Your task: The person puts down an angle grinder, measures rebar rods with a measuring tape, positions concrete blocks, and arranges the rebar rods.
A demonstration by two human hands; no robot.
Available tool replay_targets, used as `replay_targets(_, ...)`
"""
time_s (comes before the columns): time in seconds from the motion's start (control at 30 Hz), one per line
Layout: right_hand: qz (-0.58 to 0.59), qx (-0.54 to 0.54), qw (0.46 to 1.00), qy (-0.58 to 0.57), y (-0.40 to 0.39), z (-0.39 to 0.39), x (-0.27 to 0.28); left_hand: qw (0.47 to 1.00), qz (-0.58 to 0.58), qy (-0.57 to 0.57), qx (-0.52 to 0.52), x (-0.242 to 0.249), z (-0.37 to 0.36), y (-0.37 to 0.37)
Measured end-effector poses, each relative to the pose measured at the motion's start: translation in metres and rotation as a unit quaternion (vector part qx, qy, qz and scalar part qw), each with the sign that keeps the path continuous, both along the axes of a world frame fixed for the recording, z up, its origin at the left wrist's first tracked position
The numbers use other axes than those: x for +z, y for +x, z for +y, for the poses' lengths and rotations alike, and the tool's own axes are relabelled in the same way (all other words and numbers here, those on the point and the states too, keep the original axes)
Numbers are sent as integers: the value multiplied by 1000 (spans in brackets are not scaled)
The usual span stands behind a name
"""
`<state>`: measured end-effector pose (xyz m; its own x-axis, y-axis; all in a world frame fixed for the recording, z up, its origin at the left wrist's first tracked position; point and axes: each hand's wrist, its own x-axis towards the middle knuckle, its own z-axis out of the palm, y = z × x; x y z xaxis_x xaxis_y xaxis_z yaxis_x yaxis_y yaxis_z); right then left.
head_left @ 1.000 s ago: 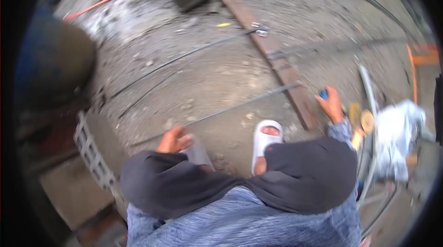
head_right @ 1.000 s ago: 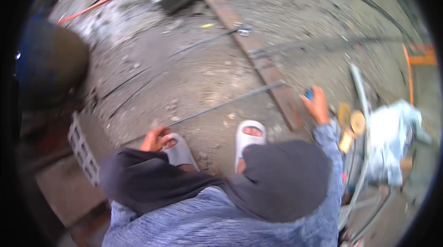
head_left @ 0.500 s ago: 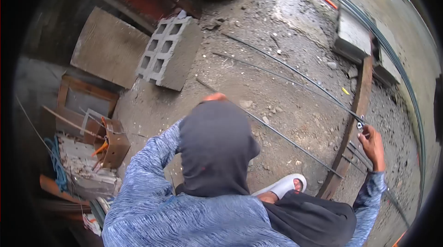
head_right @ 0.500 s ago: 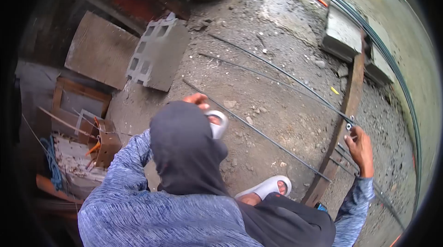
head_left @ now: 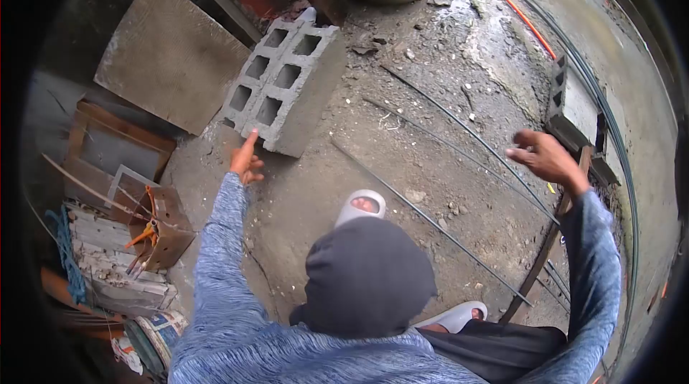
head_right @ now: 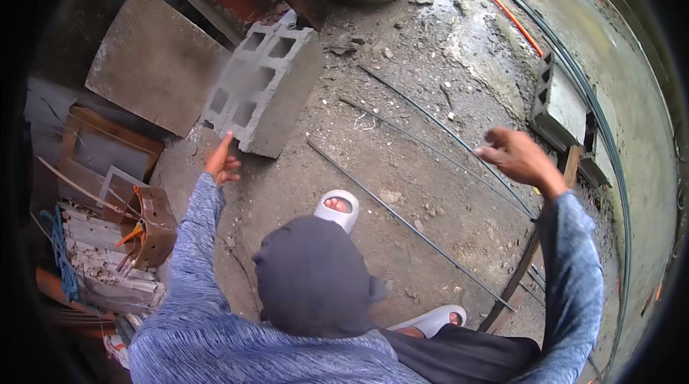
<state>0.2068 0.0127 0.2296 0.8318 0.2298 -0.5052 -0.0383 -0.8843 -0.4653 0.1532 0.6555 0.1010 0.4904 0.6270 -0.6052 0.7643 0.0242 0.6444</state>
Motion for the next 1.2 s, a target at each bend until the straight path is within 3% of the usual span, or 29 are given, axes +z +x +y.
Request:
replay_targets(0.1,49,20,996,65,40,98,-48,978,-17,-209,12,-56,24,14)
replay_targets(0.23,55,-24,972,226,81,248,-107,969,-78,-234,25,-30,-17,32)
replay_targets(0.27,58,-39,965,253,89,286,-113,978,-76,-189,46,-23,-25,40)
replay_targets(0.43,120,-163,922,329,130,423,-167,969,-134,-149,145,-51,-30,52)
replay_targets(0.77,90,-216,940,247,138,486,-164,959,-190,-122,172,-68,-32,51)
replay_targets(0.8,100,-228,925,287,142,484,-172,961,-187,-123,166,-66,-32,50)
replay_targets(0.9,-65,-245,889,381,153,462,-174,960,-213,-82,163,-74,-31,47)
replay_targets(1.0,-68,-249,916,308,182,462,-180,974,-166,-64,140,-95,-20,40)
replay_targets(1.03,-81,-248,922,285,195,463,-179,973,-156,-70,156,-75,-28,49)
replay_targets(1.1,-15,-285,908,306,218,462,-177,972,-131,-80,180,-39,-45,60)
replay_targets(1.17,59,-348,882,313,235,458,-174,968,-175,-63,169,-64,-35,50)
replay_targets(1.2,41,-317,911,261,241,458,-177,965,-200,-57,162,-65,-35,54)
